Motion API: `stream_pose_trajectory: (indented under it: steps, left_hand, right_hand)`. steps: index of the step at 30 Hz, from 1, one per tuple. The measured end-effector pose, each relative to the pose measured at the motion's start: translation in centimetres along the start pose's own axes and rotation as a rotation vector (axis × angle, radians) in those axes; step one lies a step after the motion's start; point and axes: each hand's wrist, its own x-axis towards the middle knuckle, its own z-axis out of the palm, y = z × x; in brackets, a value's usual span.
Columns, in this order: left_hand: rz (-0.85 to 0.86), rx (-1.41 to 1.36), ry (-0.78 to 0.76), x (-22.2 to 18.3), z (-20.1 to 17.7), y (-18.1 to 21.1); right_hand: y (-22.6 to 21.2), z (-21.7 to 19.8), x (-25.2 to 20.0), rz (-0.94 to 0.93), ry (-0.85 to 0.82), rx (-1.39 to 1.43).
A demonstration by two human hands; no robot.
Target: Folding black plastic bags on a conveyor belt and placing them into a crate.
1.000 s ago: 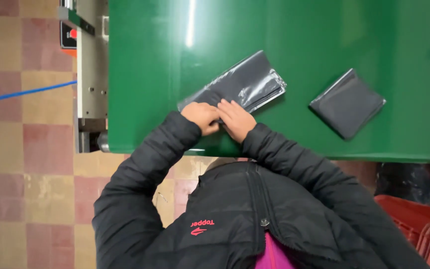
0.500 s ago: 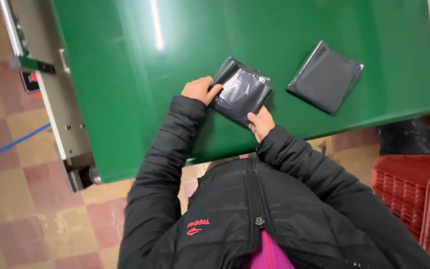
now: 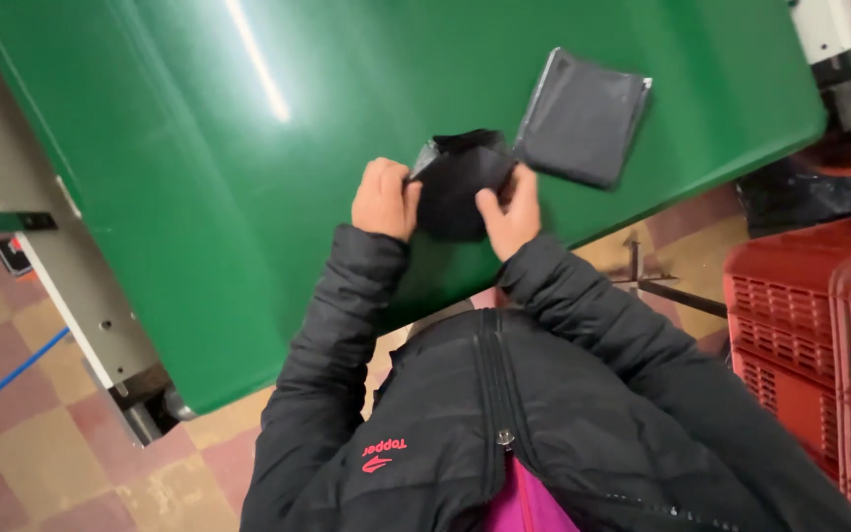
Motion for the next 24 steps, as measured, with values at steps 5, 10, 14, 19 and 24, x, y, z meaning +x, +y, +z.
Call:
stream_pose_trajectory:
  steps: [5, 10, 14, 19, 24]
  left_hand:
    - [-0.257, -0.571, -0.084, 5.3, 4.2, 8.4]
    - [-0.343, -0.409, -0.135, 7.8, 13.8, 11.6]
    - [-0.387, -0.184, -0.251, 7.9, 19.3, 11.4]
    - [-0.314, 0.036, -0.256, 7.4, 19.9, 11.2]
    - [-0.103, 0.171, -0.068, 9.7, 16.9, 13.2]
  right_hand:
    - [-4.1, -8.3, 3.6, -0.349, 0.325, -0.280]
    - [-3.3, -13.9, 6.4, -0.355, 0.509, -0.398]
    - [-1.6, -15.6, 8.3, 0.005, 0.453, -0.824]
    - [-0.3, -15.4, 9.2, 0.044, 0.389, -1.027]
    - [-1.3, -14.8, 9.3, -0.063, 0.438, -1.081]
